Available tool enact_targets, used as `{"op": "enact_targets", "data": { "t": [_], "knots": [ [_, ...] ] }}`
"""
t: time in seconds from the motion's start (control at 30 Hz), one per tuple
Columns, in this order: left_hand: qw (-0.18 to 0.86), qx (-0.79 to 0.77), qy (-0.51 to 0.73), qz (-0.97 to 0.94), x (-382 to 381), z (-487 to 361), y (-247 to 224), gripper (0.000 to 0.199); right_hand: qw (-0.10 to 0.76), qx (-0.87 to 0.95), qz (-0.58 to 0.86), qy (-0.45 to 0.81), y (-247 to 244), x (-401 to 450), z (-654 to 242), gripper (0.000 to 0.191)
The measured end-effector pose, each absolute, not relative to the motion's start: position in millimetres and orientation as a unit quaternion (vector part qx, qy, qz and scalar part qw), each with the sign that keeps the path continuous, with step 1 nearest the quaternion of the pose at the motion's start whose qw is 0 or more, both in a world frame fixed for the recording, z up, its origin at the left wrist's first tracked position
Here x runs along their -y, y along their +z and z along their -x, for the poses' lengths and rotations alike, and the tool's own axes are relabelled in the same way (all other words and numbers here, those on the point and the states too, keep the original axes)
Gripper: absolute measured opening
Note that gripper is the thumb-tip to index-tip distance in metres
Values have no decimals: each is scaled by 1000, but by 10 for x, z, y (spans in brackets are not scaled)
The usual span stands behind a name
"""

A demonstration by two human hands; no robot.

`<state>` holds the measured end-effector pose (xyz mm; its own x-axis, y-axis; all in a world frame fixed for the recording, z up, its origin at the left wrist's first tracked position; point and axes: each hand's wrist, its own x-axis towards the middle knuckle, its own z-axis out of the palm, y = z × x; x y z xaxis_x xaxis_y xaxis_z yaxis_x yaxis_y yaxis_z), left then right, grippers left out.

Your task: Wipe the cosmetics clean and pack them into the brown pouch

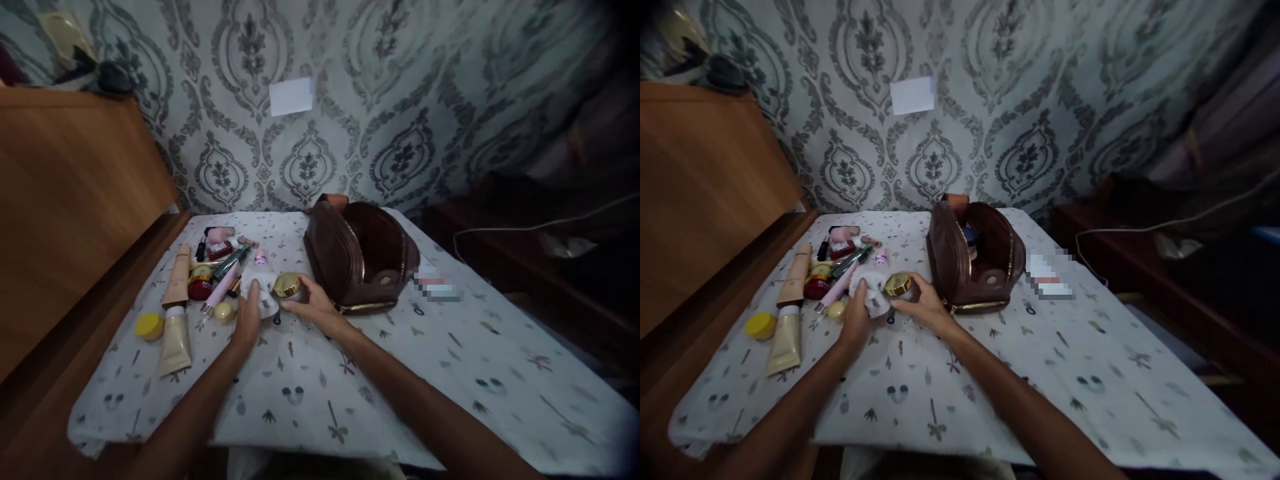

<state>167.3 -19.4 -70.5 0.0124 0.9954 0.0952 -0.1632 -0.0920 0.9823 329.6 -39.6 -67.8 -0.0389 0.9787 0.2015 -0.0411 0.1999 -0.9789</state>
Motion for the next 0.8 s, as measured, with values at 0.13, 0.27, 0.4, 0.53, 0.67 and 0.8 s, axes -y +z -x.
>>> {"op": "enact_targets", "data": {
  "t": [0.13,0.27,0.4,0.53,0.67,0.8],
  "knots": [
    [388,-358,466,-710,298,-1709,-710,38,520,584,513,355,-835,387,-3249,51],
    [298,-339,410,-793,327,-1735,-639,43,482,632,534,289,-889,454,-3227,41],
    [292,-370,394,-789,339,-1750,-548,39,461,680,517,240,-879,545,-3203,42],
    [344,-434,389,-736,301,-1730,-521,41,451,712,495,212,-881,578,-3186,49],
    [386,-495,383,-678,242,-1686,-556,47,473,729,453,198,-906,575,-3197,67],
    [347,-510,411,-671,220,-1660,-582,45,516,700,448,210,-889,581,-3208,68]
  ]
}}
